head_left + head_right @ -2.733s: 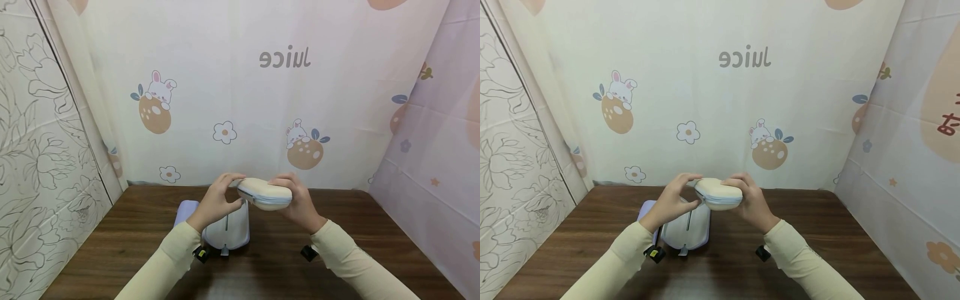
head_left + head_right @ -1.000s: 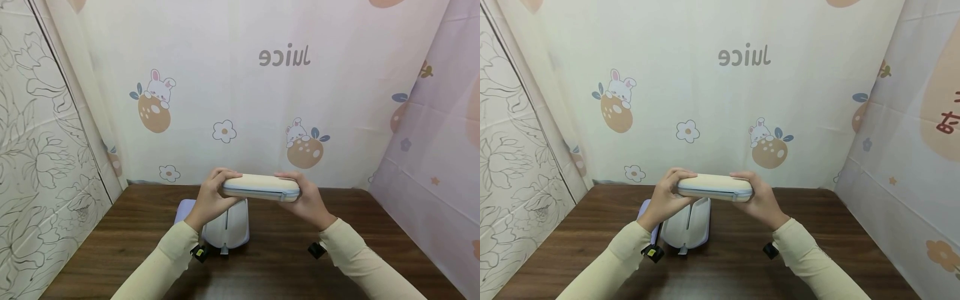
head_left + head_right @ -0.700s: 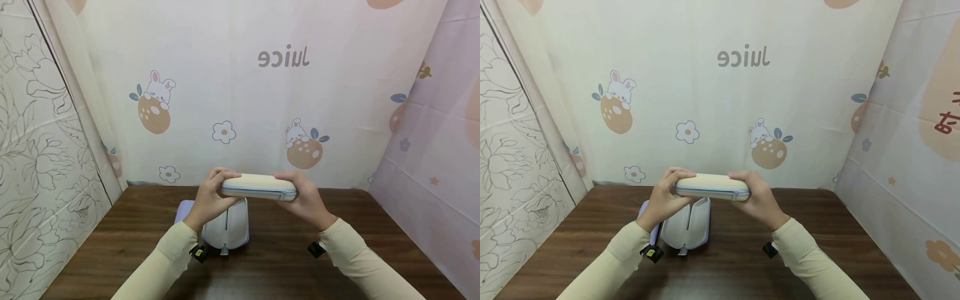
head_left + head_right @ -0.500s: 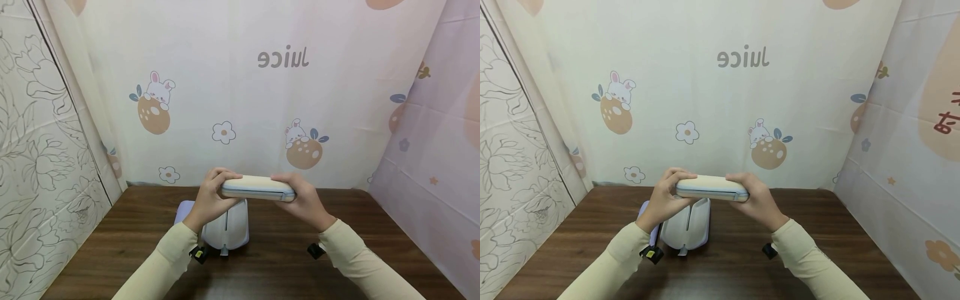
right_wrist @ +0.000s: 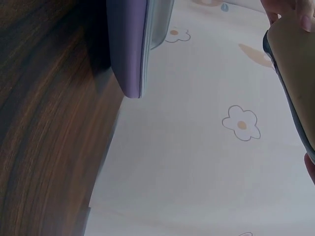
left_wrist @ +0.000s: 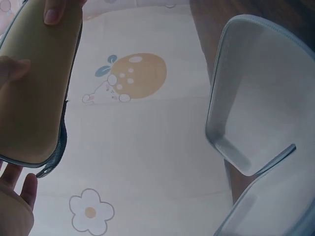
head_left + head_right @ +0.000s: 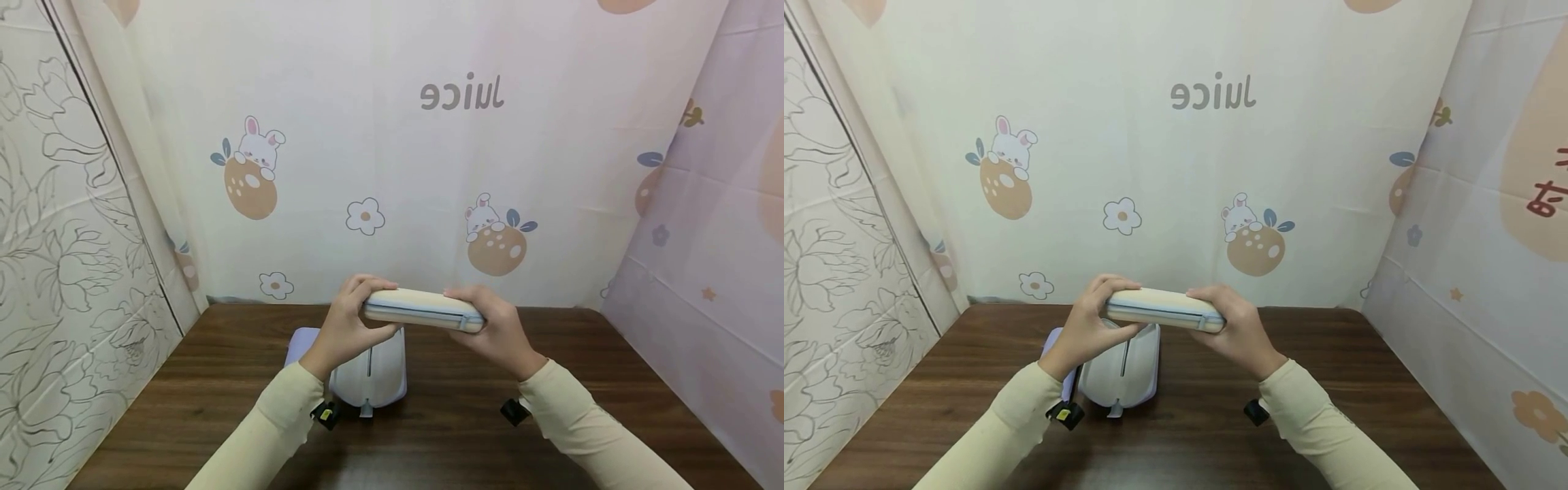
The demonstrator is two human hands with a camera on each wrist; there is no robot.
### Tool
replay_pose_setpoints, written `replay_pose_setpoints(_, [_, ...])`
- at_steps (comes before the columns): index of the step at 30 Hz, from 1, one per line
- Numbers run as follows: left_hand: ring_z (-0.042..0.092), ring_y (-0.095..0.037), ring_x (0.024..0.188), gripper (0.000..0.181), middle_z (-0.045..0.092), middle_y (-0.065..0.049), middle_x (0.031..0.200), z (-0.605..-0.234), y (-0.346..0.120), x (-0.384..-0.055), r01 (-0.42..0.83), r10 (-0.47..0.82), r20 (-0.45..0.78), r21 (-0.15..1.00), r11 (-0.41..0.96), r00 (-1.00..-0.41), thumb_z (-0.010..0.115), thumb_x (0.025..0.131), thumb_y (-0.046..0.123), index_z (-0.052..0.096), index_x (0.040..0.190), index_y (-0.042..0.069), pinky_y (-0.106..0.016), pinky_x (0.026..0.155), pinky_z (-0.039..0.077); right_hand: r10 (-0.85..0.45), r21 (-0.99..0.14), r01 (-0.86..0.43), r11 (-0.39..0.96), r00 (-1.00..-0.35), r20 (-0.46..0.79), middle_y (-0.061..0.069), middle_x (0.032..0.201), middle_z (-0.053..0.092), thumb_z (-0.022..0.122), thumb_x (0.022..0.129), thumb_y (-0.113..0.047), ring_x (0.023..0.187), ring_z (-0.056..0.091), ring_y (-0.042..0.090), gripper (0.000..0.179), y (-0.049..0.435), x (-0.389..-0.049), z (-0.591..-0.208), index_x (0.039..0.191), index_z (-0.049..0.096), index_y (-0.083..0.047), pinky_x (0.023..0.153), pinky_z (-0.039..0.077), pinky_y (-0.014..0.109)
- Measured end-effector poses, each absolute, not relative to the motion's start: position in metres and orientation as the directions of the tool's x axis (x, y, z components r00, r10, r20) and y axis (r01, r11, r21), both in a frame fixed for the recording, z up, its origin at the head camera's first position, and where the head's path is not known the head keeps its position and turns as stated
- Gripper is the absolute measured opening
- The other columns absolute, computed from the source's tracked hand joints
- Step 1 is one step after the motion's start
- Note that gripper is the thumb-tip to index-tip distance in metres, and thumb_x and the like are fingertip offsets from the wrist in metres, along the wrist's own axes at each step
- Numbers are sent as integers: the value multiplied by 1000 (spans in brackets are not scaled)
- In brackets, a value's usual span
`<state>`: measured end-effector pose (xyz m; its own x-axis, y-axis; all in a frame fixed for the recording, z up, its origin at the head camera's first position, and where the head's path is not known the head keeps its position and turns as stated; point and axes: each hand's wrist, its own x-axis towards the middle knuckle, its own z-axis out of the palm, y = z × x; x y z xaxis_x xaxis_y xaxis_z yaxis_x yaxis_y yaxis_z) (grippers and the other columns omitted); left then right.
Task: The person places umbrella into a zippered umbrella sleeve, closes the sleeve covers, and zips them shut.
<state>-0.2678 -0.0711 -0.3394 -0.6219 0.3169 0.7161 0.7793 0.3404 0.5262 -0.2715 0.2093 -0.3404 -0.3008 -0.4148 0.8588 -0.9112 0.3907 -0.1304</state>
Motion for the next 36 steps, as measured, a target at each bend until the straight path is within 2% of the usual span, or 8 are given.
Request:
replay_pose_setpoints(8, [46, -16, 122, 55, 54, 4, 129, -335, -68, -265, 830, 334, 766, 452, 328, -549, 89, 76, 20, 65, 126, 22, -41, 97, 45, -421, -117, -918, 380, -284, 861, 11, 115, 68, 66, 94, -42, 100, 64, 26, 48, 207, -271, -339, 123, 66, -3, 96, 46, 21])
replay_pose_setpoints(17, [48, -19, 126, 46, 58, 2, 126, -324, -52, -252, 898, 382, 840, 245, 365, -385, 87, 78, 28, 68, 119, 21, -46, 101, 34, -421, -72, -921, 383, -244, 874, 12, 114, 67, 67, 94, -41, 98, 64, 28, 48, 206, -275, -341, 123, 66, -2, 97, 45, 20])
replay_pose_setpoints(25, [53, -15, 110, 34, 61, 4, 115, -317, -38, -242, 914, 384, 876, 135, 383, -291, 87, 78, 28, 71, 107, 20, -40, 92, 37, -427, -50, -931, 361, -213, 879, 12, 113, 67, 70, 93, -39, 97, 64, 27, 47, 202, -278, -343, 122, 65, -1, 94, 47, 20])
replay_pose_setpoints(28, [54, -16, 109, 31, 62, 3, 113, -316, -34, -240, 913, 408, 875, 86, 399, -261, 86, 79, 31, 72, 104, 20, -38, 94, 39, -426, -46, -930, 365, -211, 879, 12, 112, 67, 69, 94, -39, 96, 64, 27, 47, 200, -277, -344, 122, 66, -2, 93, 47, 20])
replay_pose_setpoints(31, [54, -17, 107, 28, 61, 3, 110, -315, -30, -239, 909, 428, 869, 56, 413, -248, 86, 79, 34, 72, 100, 21, -35, 96, 39, -429, -48, -928, 370, -216, 877, 11, 113, 67, 68, 95, -38, 96, 64, 26, 46, 198, -275, -343, 123, 66, -3, 93, 47, 20])
replay_pose_setpoints(36, [52, -15, 100, 31, 57, 5, 103, -314, -23, -239, 891, 425, 861, 67, 450, -279, 88, 75, 42, 71, 92, 23, -35, 91, 39, -441, -75, -935, 347, -233, 867, 10, 115, 66, 72, 93, -34, 99, 63, 27, 45, 193, -272, -342, 125, 65, -3, 93, 47, 22])
